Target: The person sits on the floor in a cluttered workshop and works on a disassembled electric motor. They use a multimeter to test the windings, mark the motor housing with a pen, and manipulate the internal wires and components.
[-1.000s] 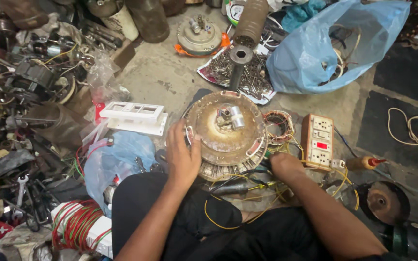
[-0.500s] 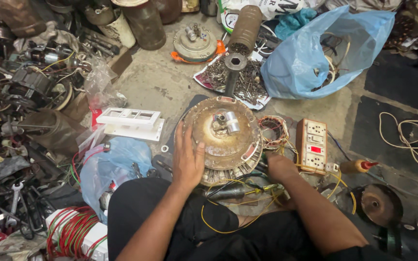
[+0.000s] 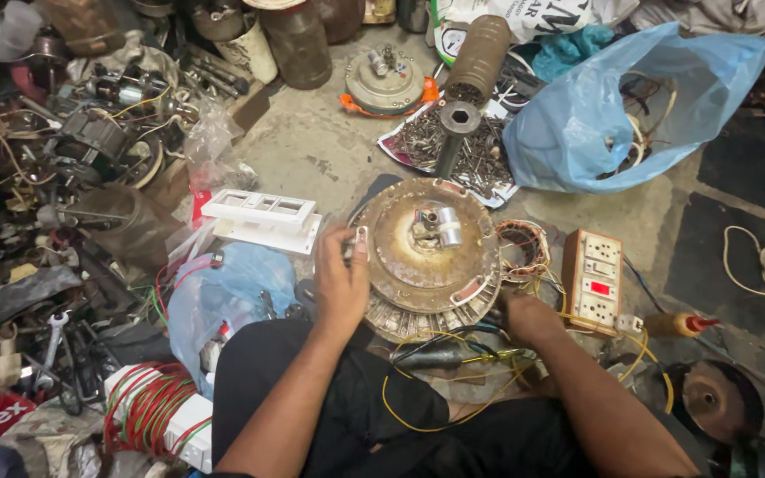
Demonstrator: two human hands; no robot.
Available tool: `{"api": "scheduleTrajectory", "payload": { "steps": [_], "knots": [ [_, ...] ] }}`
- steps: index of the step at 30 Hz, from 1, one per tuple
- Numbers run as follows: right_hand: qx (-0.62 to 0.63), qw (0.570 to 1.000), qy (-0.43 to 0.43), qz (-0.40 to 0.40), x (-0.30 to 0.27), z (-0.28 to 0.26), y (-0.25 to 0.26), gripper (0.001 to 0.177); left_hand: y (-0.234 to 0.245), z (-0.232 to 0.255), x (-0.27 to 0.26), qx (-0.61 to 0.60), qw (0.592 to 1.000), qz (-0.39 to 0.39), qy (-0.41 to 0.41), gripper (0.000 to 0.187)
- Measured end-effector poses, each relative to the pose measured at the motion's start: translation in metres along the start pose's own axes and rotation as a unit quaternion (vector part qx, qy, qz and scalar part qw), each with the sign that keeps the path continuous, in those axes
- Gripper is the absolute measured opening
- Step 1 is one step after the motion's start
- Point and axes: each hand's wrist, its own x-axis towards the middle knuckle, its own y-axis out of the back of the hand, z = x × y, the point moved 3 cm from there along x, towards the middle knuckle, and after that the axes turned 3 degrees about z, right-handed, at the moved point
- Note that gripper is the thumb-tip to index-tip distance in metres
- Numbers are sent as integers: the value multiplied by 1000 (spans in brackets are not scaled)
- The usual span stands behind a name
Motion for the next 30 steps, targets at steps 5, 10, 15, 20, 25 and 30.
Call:
{"api": "scheduleTrajectory", "payload": {
  "steps": [5,10,15,20,25,30],
  "knots": [
    [32,996,-65,-47,4,6,10,38,8,-11,-1,-29,992,35,113,25],
    [44,994,-103,3,-7,21,35,27,0,1,-4,-66,994,16,81,20],
    [50,994,-100,6,-9,7,46,32,-6,13,-5,-63,998,-5,27,17],
    [-9,998,-26,-50,-9,-16,44,29,-9,10,-5,-38,999,16,-25,19],
    [-1,998,-25,-62,-8,-16,41,29,-10,9,-7,-43,999,7,17,19],
    [-16,999,26,-44,-14,-2,13,19,-11,11,-5,-65,996,-8,60,19]
  ]
}}
